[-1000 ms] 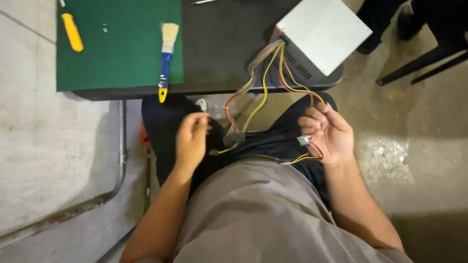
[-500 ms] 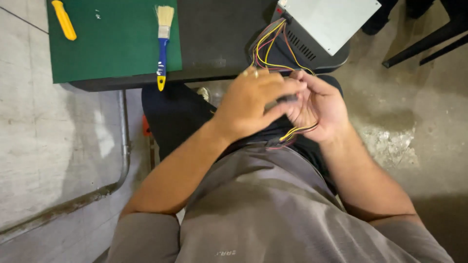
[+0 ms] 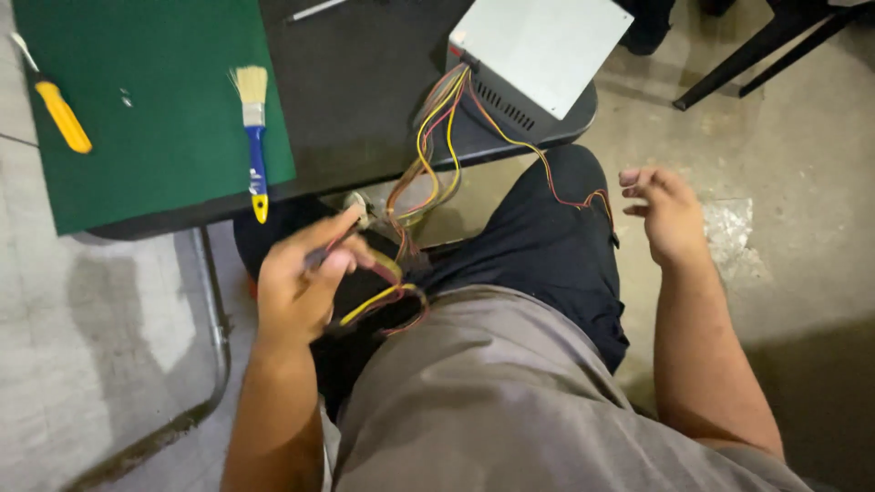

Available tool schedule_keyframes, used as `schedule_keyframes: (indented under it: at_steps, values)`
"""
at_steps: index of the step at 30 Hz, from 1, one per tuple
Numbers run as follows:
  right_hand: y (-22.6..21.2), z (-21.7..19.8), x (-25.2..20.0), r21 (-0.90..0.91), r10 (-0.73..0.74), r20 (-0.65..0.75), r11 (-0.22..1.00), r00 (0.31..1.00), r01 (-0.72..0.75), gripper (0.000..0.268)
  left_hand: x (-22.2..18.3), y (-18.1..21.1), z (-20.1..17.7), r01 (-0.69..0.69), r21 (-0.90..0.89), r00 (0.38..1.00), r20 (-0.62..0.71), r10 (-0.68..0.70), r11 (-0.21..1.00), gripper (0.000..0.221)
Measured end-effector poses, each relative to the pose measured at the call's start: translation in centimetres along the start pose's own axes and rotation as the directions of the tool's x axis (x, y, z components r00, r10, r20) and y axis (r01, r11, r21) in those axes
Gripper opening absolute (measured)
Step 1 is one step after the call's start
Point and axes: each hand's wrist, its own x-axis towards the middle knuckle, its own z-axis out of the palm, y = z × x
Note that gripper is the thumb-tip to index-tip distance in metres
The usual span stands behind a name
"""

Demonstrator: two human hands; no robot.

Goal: Installing a power supply unit into a desktop computer case, including fastening screws and organizing cables.

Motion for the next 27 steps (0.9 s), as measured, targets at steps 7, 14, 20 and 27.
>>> schedule_keyframes:
  at_steps: [7, 14, 20, 27]
  values:
    - [-1.1, 1.6, -2.7, -0.576, -0.052, 0.269, 0.792, 0.962, 0.204, 0.065, -3.0, -1.5, 0.1, -0.013, -0.149, 0.983, -0.181, -0.014, 0.989, 0.039]
    - [-0.6, 1.3, -1.6, -0.348, -0.088, 0.296, 0.917, 0.951, 0.193, 0.019, -0.9, -0.5, 1.9, -0.025, -0.102, 0.986, -0.165, 0.008, 0.995, 0.034]
    - [-4.8, 3.7, -3.4, 0.406, 0.007, 0.460, 0.888, 0.888, -0.217, 0.041, 0.8, 1.8, 2.6, -0.084, -0.072, 0.996, -0.037, 0.081, 0.994, 0.030]
    - [-7.1, 3.7, -5.3, 0.497, -0.176, 0.607, 0.845, 0.775, -0.198, 0.048, -0.3, 2.8, 1.6, -0.099, -0.064, 0.994, -0.055, 0.096, 0.993, 0.030]
